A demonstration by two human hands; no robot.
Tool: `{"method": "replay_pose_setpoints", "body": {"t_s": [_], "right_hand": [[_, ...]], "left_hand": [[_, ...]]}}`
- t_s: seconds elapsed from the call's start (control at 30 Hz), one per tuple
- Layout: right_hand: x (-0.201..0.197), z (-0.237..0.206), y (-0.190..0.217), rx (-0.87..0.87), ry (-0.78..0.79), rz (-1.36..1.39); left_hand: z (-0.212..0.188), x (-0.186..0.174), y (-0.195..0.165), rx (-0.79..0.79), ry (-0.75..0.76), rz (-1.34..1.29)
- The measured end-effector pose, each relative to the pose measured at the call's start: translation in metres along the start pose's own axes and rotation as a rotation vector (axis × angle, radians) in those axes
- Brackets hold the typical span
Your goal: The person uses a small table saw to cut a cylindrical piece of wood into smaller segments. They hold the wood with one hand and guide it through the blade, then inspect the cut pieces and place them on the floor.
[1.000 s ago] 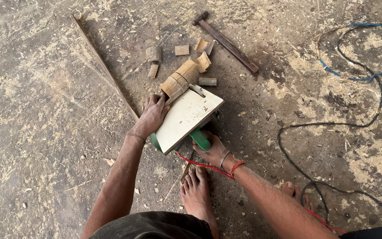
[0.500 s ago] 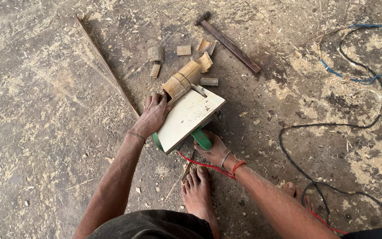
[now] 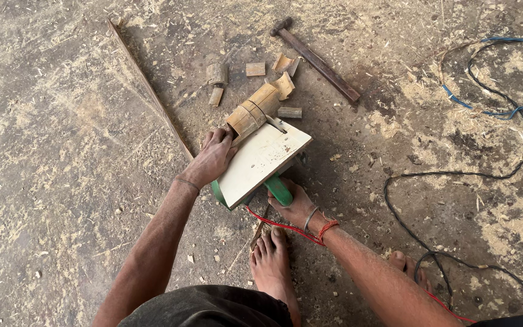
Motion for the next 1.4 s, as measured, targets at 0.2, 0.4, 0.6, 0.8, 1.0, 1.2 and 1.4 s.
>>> {"method": "replay_pose_setpoints", "body": {"t_s": [0.2, 0.4, 0.6, 0.8, 1.0, 1.2, 1.4], "right_hand": [[-0.001, 0.0, -0.002, -0.003, -0.006, 0.005], [-0.001, 0.001, -0.005, 0.011, -0.018, -0.011], [-0.001, 0.002, -0.005, 0.017, -0.003, 0.003], [-0.001, 0.002, -0.003, -0.011, 0.014, -0.035], [-0.002, 0.001, -0.002, -0.036, 0.006, -0.034], [-0.002, 0.001, -0.004, 0.017, -0.001, -0.017], [-0.002, 0.002, -0.005, 0.007, 0.006, -0.043]], "left_hand": [[-0.002, -0.003, -0.004, 0.015, -0.007, 0.067], [-0.005, -0.007, -0.007, 0.051, -0.067, 0.111], [-0.005, -0.009, -0.007, 0.017, 0.01, 0.026], [-0.004, -0.005, -0.003, 0.043, -0.018, -0.076], [-0.004, 0.0, 0.0, 0.003, -0.035, -0.172], [-0.003, -0.001, 0.001, -0.034, -0.006, -0.271], [-0.004, -0.007, 0.001, -0.025, -0.036, -0.3]]}}
Point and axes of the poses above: each hand's wrist, its own z-axis towards the middle knuckle, its own x-axis out of the palm, y = z × x, the point moved 4 cm from there along z, towards the middle knuckle, and after that the axes turned 13 degrees about z, right-handed, at the moved point
